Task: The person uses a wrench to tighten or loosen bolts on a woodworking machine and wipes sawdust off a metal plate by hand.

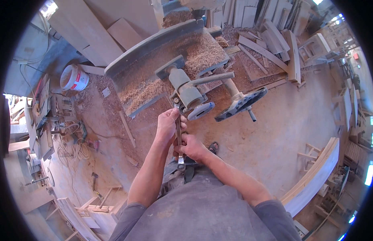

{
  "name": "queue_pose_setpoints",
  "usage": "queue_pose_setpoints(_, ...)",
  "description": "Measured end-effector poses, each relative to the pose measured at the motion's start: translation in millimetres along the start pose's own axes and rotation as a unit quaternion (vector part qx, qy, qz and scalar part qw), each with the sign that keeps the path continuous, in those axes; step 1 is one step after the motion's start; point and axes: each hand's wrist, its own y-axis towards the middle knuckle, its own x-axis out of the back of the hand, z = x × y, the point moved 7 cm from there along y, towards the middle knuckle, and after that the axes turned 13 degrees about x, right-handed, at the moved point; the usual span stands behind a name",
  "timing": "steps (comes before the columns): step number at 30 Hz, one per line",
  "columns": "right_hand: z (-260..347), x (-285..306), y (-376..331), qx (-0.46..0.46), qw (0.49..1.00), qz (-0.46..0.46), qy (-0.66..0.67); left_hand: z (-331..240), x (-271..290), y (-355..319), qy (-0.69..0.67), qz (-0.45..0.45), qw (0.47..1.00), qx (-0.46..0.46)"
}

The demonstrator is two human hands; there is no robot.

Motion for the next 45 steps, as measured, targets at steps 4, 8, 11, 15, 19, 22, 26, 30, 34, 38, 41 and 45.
queue_pose_setpoints(4, -0.6, 0.4, -2.3, -0.009, 0.999, -0.014, 0.049, 3.5, -0.5, 0.6, -0.006, -0.015, 1.0, 0.005)
queue_pose_setpoints(8, 0.2, 1.0, -1.0, 0.002, 0.999, 0.002, 0.05, -0.2, -5.6, 6.3, -0.072, -0.007, 0.995, 0.07)
queue_pose_setpoints(11, 4.8, -2.2, 0.1, 0.009, 0.999, -0.002, 0.04, -2.5, -7.1, 7.9, -0.085, -0.012, 0.994, 0.069)
queue_pose_setpoints(15, -3.9, -1.6, 1.2, 0.003, 0.997, -0.001, 0.078, -2.0, -2.7, 16.0, -0.095, -0.02, 0.992, 0.078)
queue_pose_setpoints(19, -6.6, -1.9, 1.2, -0.002, 0.996, -0.005, 0.088, -7.2, 2.7, 20.6, -0.037, -0.033, 0.996, 0.068)
queue_pose_setpoints(22, -2.0, -15.1, 6.9, 0.012, 0.994, -0.011, 0.112, -15.5, 1.6, 15.3, -0.003, -0.027, 0.996, 0.09)
queue_pose_setpoints(26, 2.1, -26.5, 13.8, 0.02, 0.995, 0.01, 0.099, -14.8, 7.9, 20.0, 0.012, -0.01, 0.994, 0.106)
queue_pose_setpoints(30, 9.9, -32.2, 15.1, 0.026, 0.989, 0.0, 0.142, -19.3, 10.0, 18.2, 0.023, -0.009, 0.992, 0.124)
queue_pose_setpoints(34, 0.8, -33.8, 27.6, 0.042, 0.995, -0.008, 0.086, -27.3, 13.7, 29.0, 0.065, -0.023, 0.99, 0.127)
queue_pose_setpoints(38, 7.0, -42.7, 38.6, 0.031, 0.995, -0.009, 0.097, -32.7, 18.0, 32.8, 0.107, -0.038, 0.986, 0.125)
queue_pose_setpoints(41, 4.2, -47.1, 46.3, 0.018, 0.992, -0.02, 0.12, -37.5, 21.8, 34.3, 0.18, -0.046, 0.979, 0.08)
queue_pose_setpoints(45, -5.6, -51.7, 59.1, 0.034, 0.998, -0.024, 0.057, -52.2, 13.4, 24.4, 0.245, -0.019, 0.968, 0.049)
